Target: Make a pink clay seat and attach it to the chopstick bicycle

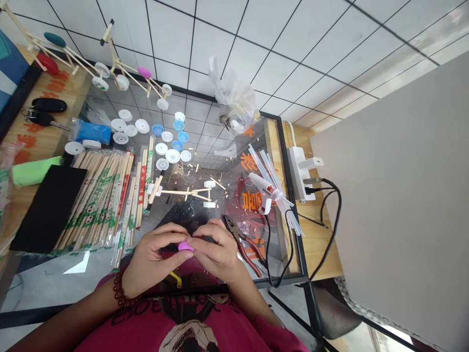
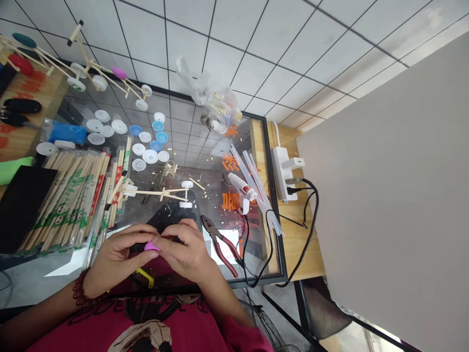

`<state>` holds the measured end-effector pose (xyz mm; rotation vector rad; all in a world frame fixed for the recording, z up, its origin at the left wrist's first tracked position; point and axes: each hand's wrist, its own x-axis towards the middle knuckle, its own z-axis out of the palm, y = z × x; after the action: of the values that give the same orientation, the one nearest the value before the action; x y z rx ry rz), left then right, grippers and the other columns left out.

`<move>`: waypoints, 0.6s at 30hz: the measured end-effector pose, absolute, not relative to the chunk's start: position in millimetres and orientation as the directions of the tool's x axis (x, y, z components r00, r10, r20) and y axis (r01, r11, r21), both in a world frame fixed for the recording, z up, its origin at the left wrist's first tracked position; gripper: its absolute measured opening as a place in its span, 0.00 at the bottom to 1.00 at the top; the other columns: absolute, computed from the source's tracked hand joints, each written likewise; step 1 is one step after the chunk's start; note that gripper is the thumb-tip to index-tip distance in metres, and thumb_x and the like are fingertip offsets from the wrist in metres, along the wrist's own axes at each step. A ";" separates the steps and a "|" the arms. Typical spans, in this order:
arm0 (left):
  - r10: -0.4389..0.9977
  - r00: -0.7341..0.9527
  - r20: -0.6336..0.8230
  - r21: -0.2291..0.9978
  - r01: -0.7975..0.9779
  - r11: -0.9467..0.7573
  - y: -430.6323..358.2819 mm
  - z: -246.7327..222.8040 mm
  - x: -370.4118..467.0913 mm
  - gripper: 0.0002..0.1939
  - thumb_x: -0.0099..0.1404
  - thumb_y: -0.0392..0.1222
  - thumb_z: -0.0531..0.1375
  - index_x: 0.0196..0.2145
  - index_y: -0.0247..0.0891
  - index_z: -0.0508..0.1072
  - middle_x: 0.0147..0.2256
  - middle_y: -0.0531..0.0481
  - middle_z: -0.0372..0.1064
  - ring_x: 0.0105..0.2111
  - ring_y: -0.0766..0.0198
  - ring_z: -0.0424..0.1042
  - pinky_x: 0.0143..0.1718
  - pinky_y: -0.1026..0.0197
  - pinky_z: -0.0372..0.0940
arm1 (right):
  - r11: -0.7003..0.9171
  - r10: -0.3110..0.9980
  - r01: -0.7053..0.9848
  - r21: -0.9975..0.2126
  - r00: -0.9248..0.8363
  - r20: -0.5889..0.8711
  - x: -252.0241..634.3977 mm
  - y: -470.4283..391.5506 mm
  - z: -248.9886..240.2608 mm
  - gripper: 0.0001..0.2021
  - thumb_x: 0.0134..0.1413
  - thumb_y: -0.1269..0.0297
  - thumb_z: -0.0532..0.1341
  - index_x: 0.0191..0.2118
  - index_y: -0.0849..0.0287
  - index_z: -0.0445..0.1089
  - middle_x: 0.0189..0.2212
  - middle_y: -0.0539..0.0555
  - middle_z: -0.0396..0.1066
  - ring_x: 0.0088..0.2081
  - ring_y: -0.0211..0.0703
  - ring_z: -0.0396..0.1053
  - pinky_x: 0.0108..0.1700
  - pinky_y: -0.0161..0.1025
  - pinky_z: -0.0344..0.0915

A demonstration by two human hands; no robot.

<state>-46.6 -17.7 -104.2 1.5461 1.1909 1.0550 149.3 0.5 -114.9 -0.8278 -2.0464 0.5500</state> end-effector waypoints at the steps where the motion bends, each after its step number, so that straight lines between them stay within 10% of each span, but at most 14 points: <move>1: 0.979 0.174 0.108 0.963 0.227 -0.146 -17.4 -103.5 -46.3 0.07 0.58 0.35 0.68 0.36 0.40 0.82 0.35 0.47 0.78 0.35 0.64 0.78 0.38 0.66 0.73 | 0.686 0.722 0.351 -0.637 -0.437 0.537 149.3 0.6 -114.1 0.15 0.60 0.71 0.63 0.52 0.54 0.72 0.38 0.53 0.75 0.39 0.40 0.72 0.44 0.43 0.68; 18: 0.971 0.206 0.120 0.968 0.191 -0.161 -16.4 -102.2 -46.0 0.09 0.59 0.33 0.67 0.38 0.42 0.82 0.35 0.49 0.78 0.34 0.66 0.77 0.38 0.68 0.73 | 0.706 0.703 0.367 -0.606 -0.466 0.537 147.8 0.1 -111.7 0.13 0.62 0.71 0.60 0.51 0.54 0.72 0.39 0.54 0.74 0.40 0.39 0.72 0.44 0.43 0.69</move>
<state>-46.0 -16.4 -102.2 1.5536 1.1390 1.0584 147.8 0.1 -111.7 -0.8133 -2.0976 0.5255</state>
